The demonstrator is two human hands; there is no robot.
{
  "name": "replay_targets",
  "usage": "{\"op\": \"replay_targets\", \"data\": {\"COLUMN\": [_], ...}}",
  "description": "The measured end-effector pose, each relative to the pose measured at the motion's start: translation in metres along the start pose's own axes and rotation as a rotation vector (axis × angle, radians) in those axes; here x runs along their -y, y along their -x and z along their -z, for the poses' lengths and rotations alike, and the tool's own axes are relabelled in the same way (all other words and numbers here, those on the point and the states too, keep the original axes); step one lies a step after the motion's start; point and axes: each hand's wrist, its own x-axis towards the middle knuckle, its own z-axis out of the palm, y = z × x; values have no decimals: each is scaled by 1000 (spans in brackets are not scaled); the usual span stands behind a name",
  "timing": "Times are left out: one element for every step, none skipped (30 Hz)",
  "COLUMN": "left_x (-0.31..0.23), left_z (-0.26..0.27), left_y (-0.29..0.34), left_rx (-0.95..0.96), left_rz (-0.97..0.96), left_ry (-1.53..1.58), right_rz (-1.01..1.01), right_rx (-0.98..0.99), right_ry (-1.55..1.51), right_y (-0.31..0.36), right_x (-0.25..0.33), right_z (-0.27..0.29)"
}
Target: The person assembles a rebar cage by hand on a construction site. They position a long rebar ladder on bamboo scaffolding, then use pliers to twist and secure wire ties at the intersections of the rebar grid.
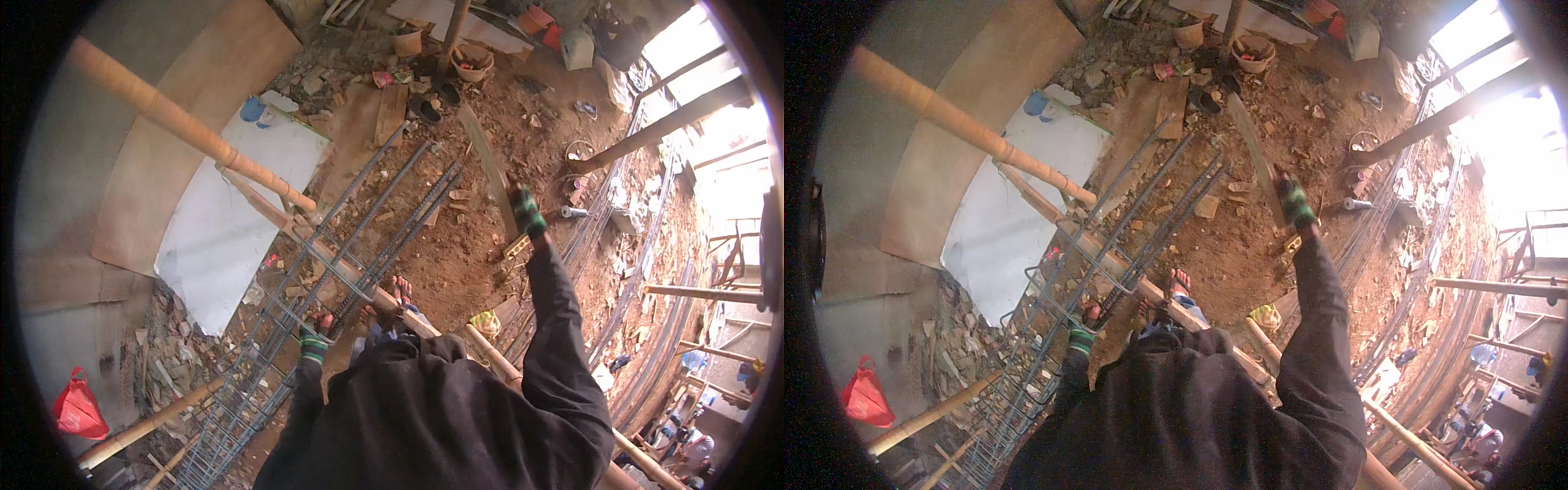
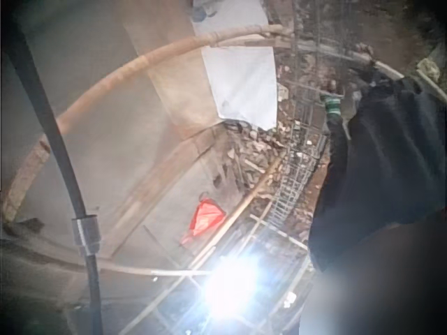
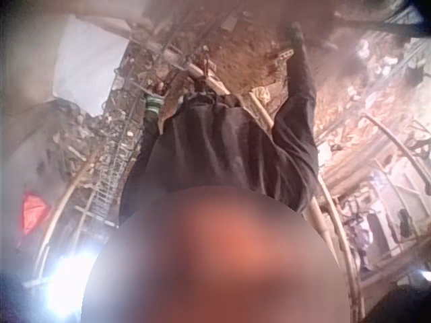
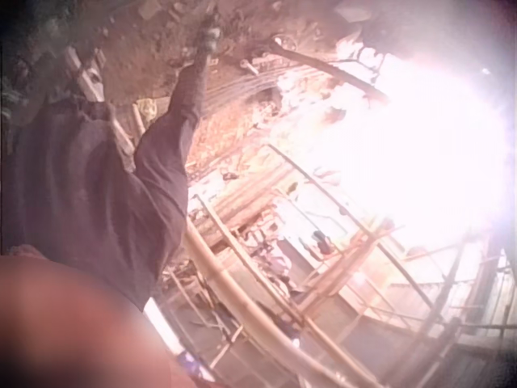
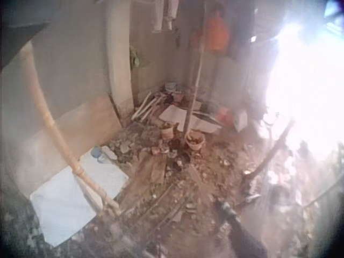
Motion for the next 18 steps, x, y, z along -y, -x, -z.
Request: {"op": "replay_targets", "data": {"left_x": [-3, -8, -12, -17, -23, -29, -34, -39, -44, -48, -51, -53, -55, -56, -58, -60, -62, -64], "left_z": [0, 3, 0, -2, 0, -1, -2, -3, -3, -4, -6, -7, -9, -10, -11, -11, -11, -10], "left_y": [1, 1, 4, 5, 7, 9, 11, 14, 15, 15, 17, 19, 19, 21, 19, 20, 19, 19], "left_rx": [14, 63, 59, 50, 69, 67, 64, 67, 68, 74, 59, 42, 5, -11, -24, -23, -11, -14], "left_rz": [13, 57, 96, 213, 92, 99, 108, 136, 101, 85, 36, 81, 88, 116, 147, 120, 142, 169], "left_ry": [-66, -26, 48, 85, -149, -149, -150, -156, -209, -265, -329, -304, -288, -267, -323, -320, -342, -357], "right_rz": [-7, 2, 71, 88, 152, 213, 329, 444, 497, 443, 324, 208, 230, 233, 232, 241, 251, 248], "right_rx": [12, 30, 72, 89, 122, 148, 231, 302, 375, 384, 394, 401, 400, 404, 403, 385, 335, 352], "right_ry": [-26, -29, -34, 24, 69, 114, 187, 256, 376, 286, 251, 219, 205, 205, 204, 191, 196, 198], "right_y": [-10, -21, -31, -39, -49, -54, -54, -55, -56, -56, -54, -53, -50, -49, -48, -48, -48, -48], "right_x": [35, 67, 93, 114, 130, 141, 145, 148, 150, 150, 149, 148, 147, 146, 145, 145, 144, 144], "right_z": [6, 9, 12, 9, 7, 2, -6, -14, -22, -26, -28, -30, -31, -32, -31, -31, -31, -31]}}
